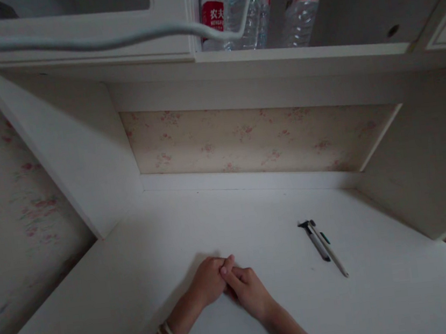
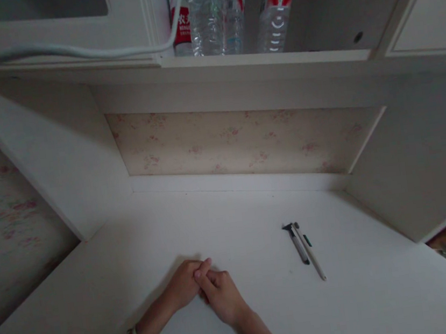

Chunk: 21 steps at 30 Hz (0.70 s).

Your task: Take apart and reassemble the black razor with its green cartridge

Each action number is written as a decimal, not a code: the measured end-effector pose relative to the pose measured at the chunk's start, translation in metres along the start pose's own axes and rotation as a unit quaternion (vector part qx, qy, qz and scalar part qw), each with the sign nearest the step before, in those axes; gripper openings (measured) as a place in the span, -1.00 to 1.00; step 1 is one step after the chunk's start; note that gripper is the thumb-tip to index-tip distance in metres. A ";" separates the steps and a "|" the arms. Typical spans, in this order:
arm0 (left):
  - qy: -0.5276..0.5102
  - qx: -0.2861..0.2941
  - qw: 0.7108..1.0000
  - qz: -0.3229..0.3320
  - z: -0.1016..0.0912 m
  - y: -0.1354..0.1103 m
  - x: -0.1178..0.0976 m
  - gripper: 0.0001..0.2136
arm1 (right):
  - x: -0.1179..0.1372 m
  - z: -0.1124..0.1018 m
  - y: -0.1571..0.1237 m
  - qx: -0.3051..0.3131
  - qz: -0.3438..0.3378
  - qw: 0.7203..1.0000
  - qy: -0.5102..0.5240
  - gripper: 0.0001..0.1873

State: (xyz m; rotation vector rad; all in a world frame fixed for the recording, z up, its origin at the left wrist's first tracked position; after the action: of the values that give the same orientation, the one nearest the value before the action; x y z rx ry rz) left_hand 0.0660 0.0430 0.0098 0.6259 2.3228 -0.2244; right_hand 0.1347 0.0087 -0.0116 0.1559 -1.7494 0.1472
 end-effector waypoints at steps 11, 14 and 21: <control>0.002 0.002 1.000 0.006 -0.001 -0.001 0.000 -0.38 | 0.000 0.000 0.000 0.003 0.000 1.000 0.002 -0.38; 0.004 -0.002 1.000 0.010 -0.002 -0.001 -0.001 -0.38 | 0.000 0.000 0.000 0.003 0.000 1.000 0.002 -0.39; 0.016 -0.012 1.000 0.008 -0.002 0.000 0.000 -0.38 | 0.003 -0.001 -0.001 -0.003 -0.009 1.000 -0.011 -0.38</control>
State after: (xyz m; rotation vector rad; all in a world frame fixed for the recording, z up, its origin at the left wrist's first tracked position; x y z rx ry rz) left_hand 0.0650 0.0435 0.0114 0.6413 2.3472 -0.1797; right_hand 0.1354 0.0082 -0.0089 0.1686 -1.7697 0.1274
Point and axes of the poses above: each hand's wrist, its own y-axis towards the middle knuckle, its own z-axis out of the palm, x = y × z, the point moved 8 cm from there along y, towards the middle knuckle, and after that the axes turned 2 degrees about y, right-handed, at the moved point
